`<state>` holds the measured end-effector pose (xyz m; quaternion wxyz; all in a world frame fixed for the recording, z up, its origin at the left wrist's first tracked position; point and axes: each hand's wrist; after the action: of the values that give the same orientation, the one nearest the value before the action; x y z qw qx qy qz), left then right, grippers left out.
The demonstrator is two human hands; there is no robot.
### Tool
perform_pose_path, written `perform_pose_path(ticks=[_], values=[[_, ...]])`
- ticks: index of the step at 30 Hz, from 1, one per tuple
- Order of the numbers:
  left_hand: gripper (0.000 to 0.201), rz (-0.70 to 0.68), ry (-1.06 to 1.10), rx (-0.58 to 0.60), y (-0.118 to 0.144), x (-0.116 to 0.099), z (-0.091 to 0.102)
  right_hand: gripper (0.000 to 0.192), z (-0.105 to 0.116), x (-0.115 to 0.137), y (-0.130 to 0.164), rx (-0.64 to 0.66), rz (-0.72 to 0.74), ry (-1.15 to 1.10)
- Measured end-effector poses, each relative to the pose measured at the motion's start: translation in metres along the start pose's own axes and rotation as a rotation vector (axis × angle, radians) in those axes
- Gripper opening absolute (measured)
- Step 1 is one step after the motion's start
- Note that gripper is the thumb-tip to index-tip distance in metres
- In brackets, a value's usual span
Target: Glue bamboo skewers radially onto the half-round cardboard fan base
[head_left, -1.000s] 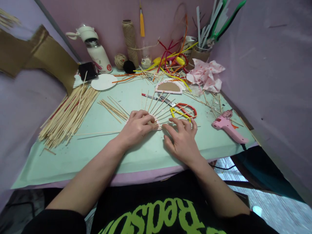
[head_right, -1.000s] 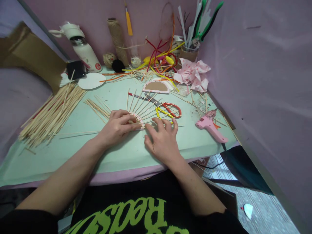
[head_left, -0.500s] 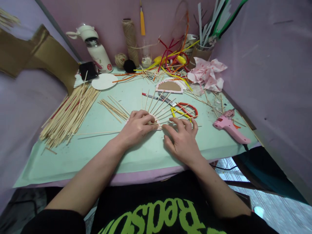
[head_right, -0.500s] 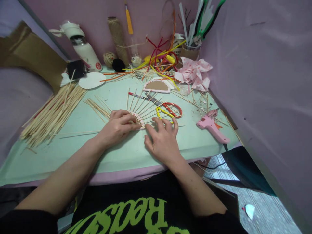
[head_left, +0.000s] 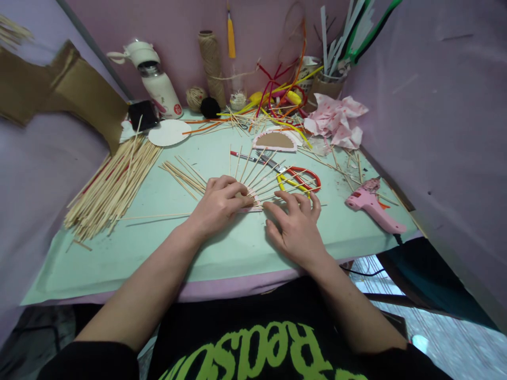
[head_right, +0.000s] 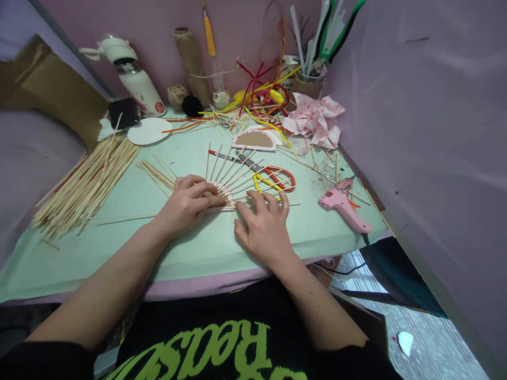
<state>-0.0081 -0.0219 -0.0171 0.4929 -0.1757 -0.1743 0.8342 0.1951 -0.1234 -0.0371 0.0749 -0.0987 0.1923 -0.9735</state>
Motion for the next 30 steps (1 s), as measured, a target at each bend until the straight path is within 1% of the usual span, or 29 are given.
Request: perform_pose_path(ticks=[3,5,9,16,24,30], values=[[0.02,-0.007,-0.004,-0.052,0.0009,0.002,0.0015,0.031,-0.0002,-0.0002,0.0,-0.002,0.002,-0.003],[0.019,-0.025,0.006,-0.061,0.0014,0.0027,0.0014,0.032,-0.0004,-0.0004,0.0001,0.001,0.003,-0.004],[0.019,-0.062,0.025,-0.029,0.001,0.0015,-0.0005,0.032,-0.0002,-0.0003,-0.0002,0.005,0.006,-0.003],[0.024,-0.097,0.027,0.038,0.0,-0.0004,-0.0028,0.032,0.0,-0.0001,-0.001,0.011,0.004,-0.01],[0.024,-0.096,0.02,0.052,0.0005,0.0,-0.0037,0.031,-0.0004,-0.0001,-0.0005,0.004,0.008,-0.008],[0.023,-0.11,-0.054,0.068,0.0001,-0.0018,-0.0019,0.032,-0.0008,-0.0004,-0.0007,0.004,0.01,0.001]])
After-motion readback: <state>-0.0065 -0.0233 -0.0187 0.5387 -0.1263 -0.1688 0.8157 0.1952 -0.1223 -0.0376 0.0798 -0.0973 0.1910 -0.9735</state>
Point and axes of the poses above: each hand's wrist, its own y-axis away from the middle knuckle, its own z-axis out of the back of the hand, x = y × z, and after that the axes turned 3 degrees about y, right-handed
